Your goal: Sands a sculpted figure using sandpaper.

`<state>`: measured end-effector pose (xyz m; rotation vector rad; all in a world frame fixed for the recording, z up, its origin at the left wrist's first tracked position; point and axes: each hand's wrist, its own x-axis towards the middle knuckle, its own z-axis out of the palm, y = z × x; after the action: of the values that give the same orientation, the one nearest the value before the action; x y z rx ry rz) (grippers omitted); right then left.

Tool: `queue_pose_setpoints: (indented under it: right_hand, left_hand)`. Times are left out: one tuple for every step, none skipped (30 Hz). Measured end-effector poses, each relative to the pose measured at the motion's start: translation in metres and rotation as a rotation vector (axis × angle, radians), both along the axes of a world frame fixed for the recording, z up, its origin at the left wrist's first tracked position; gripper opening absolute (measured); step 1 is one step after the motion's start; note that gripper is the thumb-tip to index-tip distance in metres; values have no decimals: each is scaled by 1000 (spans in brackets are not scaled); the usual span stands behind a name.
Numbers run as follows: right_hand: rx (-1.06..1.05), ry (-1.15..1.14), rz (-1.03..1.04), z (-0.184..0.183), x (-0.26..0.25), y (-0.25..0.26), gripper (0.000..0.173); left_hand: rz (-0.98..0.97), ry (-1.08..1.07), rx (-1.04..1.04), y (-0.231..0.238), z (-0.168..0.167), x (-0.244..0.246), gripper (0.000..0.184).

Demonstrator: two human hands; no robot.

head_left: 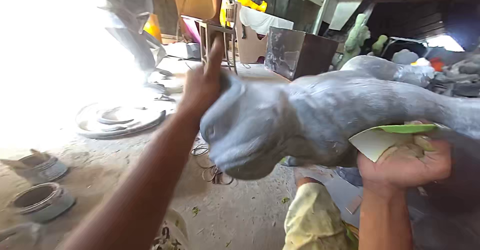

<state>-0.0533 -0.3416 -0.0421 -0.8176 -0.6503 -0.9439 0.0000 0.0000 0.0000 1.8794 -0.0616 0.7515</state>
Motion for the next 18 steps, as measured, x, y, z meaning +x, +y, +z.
queue_pose_setpoints:
  right_hand:
    - [-115,48,9,-3,10,7,33]
    - [-216,87,20,-8,21,15,32]
    - [-329,119,36,-14,32,23,30]
    - [-434,148,61,-22,42,32,24]
    - [-524,177,79,-32,50,42,18]
    - [-609,201,102,-45,56,50,15]
    - [-685,219,124,-60,62,58,14]
    - [-750,228,147,-74,67,65,16]
    - [-812,233,177,-90,70,71,17]
    - [-871,217,214,-107,71,77,20]
    - [-921,204,251,-124,70,83,25]
    - [-950,214,286,-141,69,87,27]
    - [-974,238,309,-157,68,90,29]
    - [-986,265,325,-174,69,93,30]
    - [-997,298,333,-193,68,95,29]
    - [-1006,341,338,-210,66,95,27]
    - [-1022,382,339,-223,64,94,25]
    - [-1036,419,338,-233,61,93,21]
  left_hand:
    - [-16,9,-108,13,-52,13,74]
    - [-28,16,-211,21,-106,23,75]
    - [-37,46,-306,24,-159,30,76]
    - [-28,95,-388,22,-211,34,76]
    - [-7,139,-465,17,-258,36,74]
    - [8,205,-545,8,-300,36,71]
    - [11,285,-627,-3,-333,33,66]
    - [-4,384,-715,-13,-361,29,64]
    - [-8,499,-815,-24,-386,22,65]
    - [9,594,-904,-35,-412,15,67]
    - [43,667,-976,-47,-437,7,69]
    - [64,722,-1019,-57,-461,-3,71]
    - [87,762,-1035,-65,-482,-11,72]
    - [120,805,-1053,-72,-502,-16,73]
    - [140,856,-1090,-80,-518,-21,72]
    - [141,903,-1146,-88,-531,-26,71]
    - [124,928,-1201,-95,-544,-30,70]
    - [121,930,-1254,-99,-553,-31,70]
